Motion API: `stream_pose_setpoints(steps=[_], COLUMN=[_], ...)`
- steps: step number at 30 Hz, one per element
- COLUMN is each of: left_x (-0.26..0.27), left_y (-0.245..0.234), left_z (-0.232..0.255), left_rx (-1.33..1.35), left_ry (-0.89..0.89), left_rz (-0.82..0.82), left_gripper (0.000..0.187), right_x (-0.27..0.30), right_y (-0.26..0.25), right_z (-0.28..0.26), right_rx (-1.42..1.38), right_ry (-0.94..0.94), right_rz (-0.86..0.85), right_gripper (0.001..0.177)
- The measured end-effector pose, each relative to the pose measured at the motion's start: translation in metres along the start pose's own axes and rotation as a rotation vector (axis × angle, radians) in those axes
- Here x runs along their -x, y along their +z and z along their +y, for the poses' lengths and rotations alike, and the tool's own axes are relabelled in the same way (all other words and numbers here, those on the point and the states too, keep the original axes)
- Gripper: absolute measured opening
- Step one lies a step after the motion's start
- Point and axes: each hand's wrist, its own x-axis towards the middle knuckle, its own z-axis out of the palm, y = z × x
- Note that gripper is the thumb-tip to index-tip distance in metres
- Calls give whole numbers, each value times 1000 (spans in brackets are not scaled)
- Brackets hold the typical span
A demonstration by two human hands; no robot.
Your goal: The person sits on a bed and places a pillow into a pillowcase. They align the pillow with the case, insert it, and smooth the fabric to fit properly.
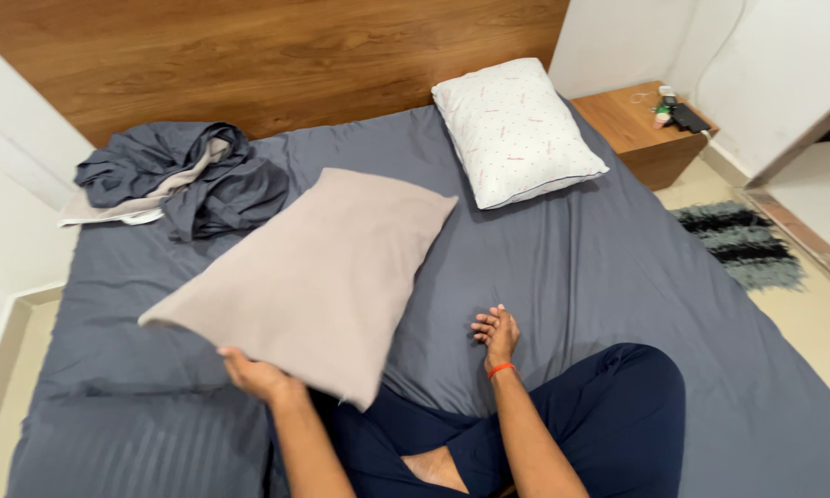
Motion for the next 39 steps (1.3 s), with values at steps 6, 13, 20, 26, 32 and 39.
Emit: stream_pose_setpoints(steps=[6, 13, 20, 26, 32, 39], left_x=[-43, -29, 96, 92, 87, 9], left_y=[-14, 0, 40, 57, 146, 148], left_z=[9, -28, 32, 95, 112, 21], left_rx=[-621, -569, -502, -536, -543, -639], left_ry=[-40, 325, 219, 258, 353, 286], left_rz=[203, -177, -834, -994, -851, -693], left_gripper=[105, 100, 69, 56, 66, 62], right_x=[2, 25, 70, 77, 83, 55], right_y=[14, 17, 44, 31, 19, 2], right_z=[11, -17, -59, -122, -236, -196], right_rx=[56, -25, -438, -312, -327, -47], right_ry=[43, 203, 446, -44, -479, -482], right_rz=[-96, -374, -421, -186, -207, -84], right_gripper=[52, 95, 123, 88, 65, 70])
